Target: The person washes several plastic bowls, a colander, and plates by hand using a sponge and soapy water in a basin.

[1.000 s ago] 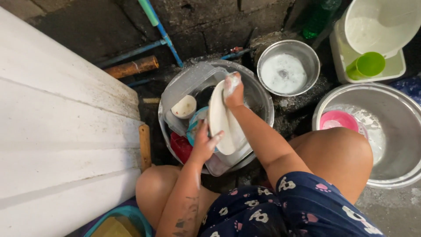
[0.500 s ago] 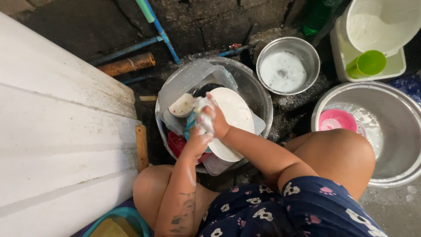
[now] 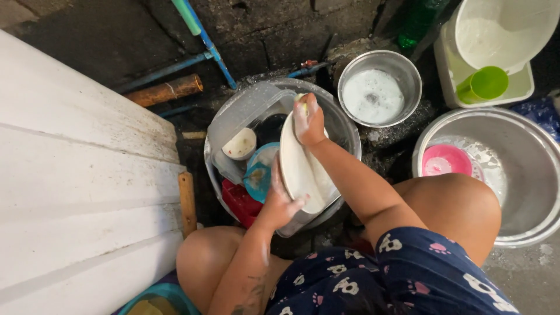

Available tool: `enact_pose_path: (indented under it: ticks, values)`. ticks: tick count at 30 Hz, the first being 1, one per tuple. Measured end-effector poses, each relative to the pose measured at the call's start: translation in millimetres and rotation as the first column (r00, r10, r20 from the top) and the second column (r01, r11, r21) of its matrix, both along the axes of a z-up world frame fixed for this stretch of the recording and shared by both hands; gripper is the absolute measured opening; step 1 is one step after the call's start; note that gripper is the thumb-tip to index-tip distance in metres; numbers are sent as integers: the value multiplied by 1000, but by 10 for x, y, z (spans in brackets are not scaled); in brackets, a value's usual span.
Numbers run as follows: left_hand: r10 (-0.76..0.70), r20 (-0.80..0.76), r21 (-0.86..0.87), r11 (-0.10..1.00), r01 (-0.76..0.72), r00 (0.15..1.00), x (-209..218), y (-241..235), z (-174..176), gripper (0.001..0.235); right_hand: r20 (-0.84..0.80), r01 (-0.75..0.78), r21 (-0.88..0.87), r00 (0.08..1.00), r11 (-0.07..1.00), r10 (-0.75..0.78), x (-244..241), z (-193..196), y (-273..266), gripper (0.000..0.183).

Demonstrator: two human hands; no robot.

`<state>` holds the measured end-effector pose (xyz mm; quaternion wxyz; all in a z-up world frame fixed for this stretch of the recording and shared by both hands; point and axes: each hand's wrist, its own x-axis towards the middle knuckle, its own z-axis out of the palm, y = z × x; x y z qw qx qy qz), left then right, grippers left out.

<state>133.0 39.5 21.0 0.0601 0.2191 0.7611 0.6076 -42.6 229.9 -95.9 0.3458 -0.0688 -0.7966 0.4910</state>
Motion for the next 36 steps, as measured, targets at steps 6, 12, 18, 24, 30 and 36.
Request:
enact_pose_path:
  ticks: [6,12,18,24,30,36]
  values:
    - [-12,162,87,996,-3,987,-172,-227,-1025,86,-227,-410,519,780,750,584,375,-417,-551,35]
    - [-3,144,33,999,-2,990,-247,-157,-421,98,94,-54,242,995,969,32,389,239,-408,18]
    - [3,202,5,1000,-4,979,-183,-168,-113,98,90,-307,-215,939,927,332,691,439,-621,41]
    - [21,160,27,999,-25,987,-272,-140,-410,104,57,-352,-251,925,902,376,752,692,-636,54]
    - [23,225,51,998,-36,974,-163,-15,-293,102,204,-13,29,979,1000,7,26,-87,-38,33]
    - [164,482,3,982,-189,861,-211,-16,-420,38,-15,-375,517,895,770,446,484,-581,-469,33]
